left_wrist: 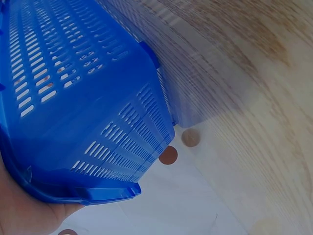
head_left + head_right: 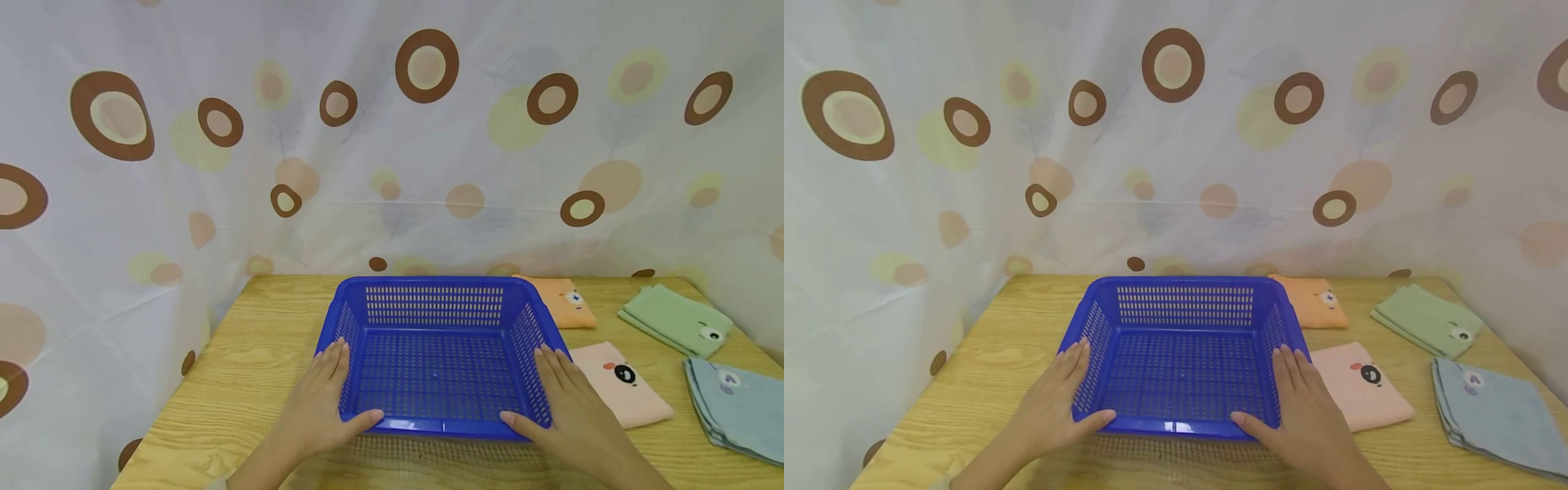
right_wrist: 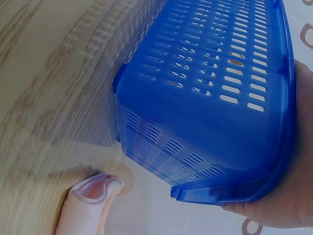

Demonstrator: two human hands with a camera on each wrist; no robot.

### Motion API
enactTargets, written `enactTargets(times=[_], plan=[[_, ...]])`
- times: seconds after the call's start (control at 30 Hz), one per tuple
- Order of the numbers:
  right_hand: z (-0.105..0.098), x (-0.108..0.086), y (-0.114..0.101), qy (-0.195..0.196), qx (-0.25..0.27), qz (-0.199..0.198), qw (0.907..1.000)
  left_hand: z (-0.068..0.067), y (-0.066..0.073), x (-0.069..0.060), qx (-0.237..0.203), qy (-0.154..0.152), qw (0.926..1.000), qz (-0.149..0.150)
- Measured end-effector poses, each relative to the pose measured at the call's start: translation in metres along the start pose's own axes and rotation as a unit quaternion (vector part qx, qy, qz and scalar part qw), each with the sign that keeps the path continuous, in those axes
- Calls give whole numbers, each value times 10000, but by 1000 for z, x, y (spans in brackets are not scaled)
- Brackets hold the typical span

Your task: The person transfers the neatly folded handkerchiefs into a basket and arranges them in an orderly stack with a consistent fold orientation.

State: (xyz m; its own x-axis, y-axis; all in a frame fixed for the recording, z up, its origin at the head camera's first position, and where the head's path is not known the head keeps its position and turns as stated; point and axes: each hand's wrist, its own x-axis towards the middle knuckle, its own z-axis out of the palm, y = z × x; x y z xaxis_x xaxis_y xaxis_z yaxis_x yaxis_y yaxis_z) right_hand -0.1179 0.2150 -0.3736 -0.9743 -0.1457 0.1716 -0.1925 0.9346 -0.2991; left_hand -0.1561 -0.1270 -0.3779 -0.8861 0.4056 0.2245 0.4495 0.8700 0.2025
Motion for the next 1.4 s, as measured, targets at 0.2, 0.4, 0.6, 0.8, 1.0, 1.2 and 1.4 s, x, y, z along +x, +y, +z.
enactTargets(times=[0.2,0.4,0.6,0.8,1.0,1.2,1.4], plan=[[0,0,0,-48,-57,37,10000,0,0,1,43,10,10000,-5],[0,1,-1,37,-33,-33,10000,-2,1,2,-59,56,9999,-80],[-1,1,-1,73,-113,-63,9999,-4,1,4,-168,73,9997,-140],[-1,1,-1,36,-69,-53,10000,-6,-1,8,-306,-28,9994,-129],[0,1,-1,-9,-94,-45,9999,-8,-6,11,-445,-220,9987,-78],[-2,3,0,-77,-183,-104,9997,-9,-13,10,-508,-319,9982,62],[-7,4,6,-201,-79,-100,9997,-9,-18,10,-576,-366,9973,265]])
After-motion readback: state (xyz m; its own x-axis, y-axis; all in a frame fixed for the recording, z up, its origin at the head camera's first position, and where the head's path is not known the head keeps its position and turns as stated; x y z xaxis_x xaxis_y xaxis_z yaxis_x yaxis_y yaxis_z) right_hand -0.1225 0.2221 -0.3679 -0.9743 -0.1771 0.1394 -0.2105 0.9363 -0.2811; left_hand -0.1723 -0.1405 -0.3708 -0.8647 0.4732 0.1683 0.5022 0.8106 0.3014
